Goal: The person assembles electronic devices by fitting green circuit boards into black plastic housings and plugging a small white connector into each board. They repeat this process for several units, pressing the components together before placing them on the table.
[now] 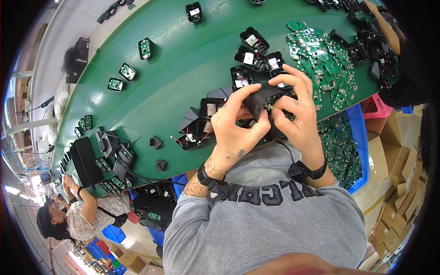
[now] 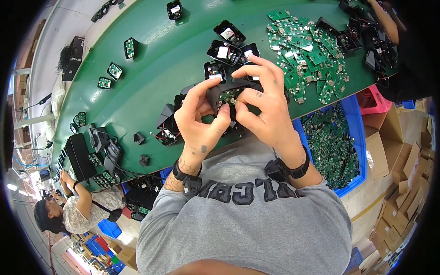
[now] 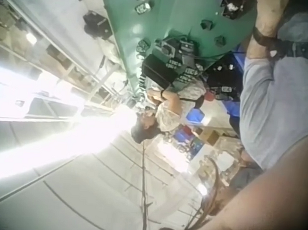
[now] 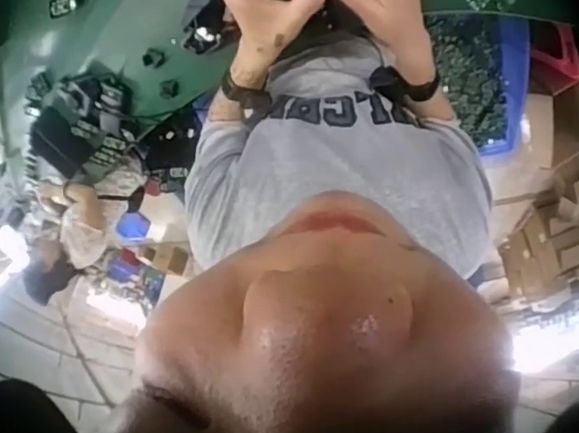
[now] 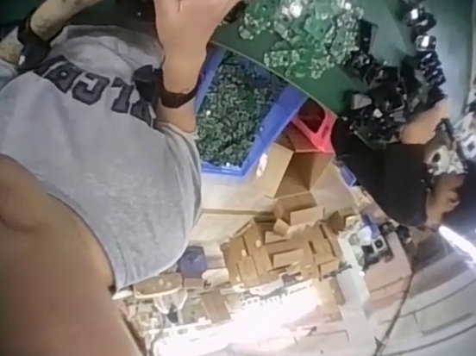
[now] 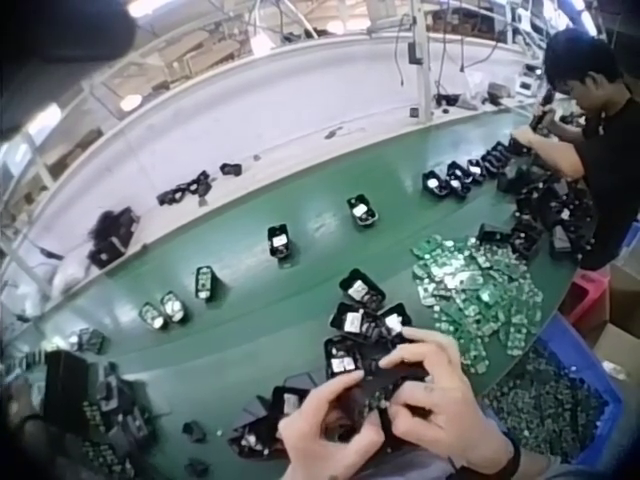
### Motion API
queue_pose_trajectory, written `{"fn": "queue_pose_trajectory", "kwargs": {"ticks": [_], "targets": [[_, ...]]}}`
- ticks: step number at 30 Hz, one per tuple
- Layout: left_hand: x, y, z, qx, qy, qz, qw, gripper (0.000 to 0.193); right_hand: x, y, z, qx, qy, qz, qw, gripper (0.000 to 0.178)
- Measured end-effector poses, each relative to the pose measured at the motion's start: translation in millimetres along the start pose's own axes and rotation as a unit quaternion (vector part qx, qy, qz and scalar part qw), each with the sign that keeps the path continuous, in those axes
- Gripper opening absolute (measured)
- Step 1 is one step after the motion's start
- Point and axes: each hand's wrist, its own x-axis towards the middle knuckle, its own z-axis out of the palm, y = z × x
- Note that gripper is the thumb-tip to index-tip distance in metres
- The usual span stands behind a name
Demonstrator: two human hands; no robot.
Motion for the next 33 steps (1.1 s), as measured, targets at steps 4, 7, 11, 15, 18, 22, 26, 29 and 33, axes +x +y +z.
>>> {"fn": "queue_pose_trajectory", "kwargs": {"ticks": [4,7,11,15,18,22,26,29,33], "targets": [[-0.1,-0.4,0.2,0.002,0.001,0.002,1.0,0.049,0.8,2.3,-1.5,0.025,-0.004,-0.006,1.0,0.009],[0.5,-0.2,1.4,0.0,0.004,0.001,1.0,0.049,0.4,2.9,-1.0,0.036,-0.005,-0.005,0.999,0.01],[0.6,-1.5,1.0,0.006,0.007,0.01,1.0,0.048,0.1,4.8,0.7,0.041,-0.012,0.001,0.999,0.009],[-0.3,-3.9,-0.3,0.025,0.013,0.012,1.0,0.048,1.5,8.7,0.3,0.069,-0.053,0.007,0.996,0.009],[-1.1,-3.9,0.0,0.013,0.013,-0.003,1.0,0.048,1.8,9.6,-1.5,0.082,-0.082,0.005,0.993,0.009],[-2.4,-3.0,-1.1,0.034,0.007,-0.002,0.999,0.047,2.8,7.7,-3.0,0.084,-0.099,0.022,0.991,0.008],[-4.7,-3.7,-1.2,0.097,0.007,0.036,0.995,0.047,0.9,6.2,-0.7,0.102,-0.104,0.056,0.988,0.006],[-4.4,-6.1,-2.0,0.062,0.018,0.033,0.997,0.047,2.2,10.3,-3.0,0.104,-0.12,0.039,0.987,0.006],[-5.1,-10.4,0.2,0.061,0.024,0.037,0.997,0.052,0.1,10.1,-2.2,0.099,-0.122,0.026,0.987,0.007]]}}
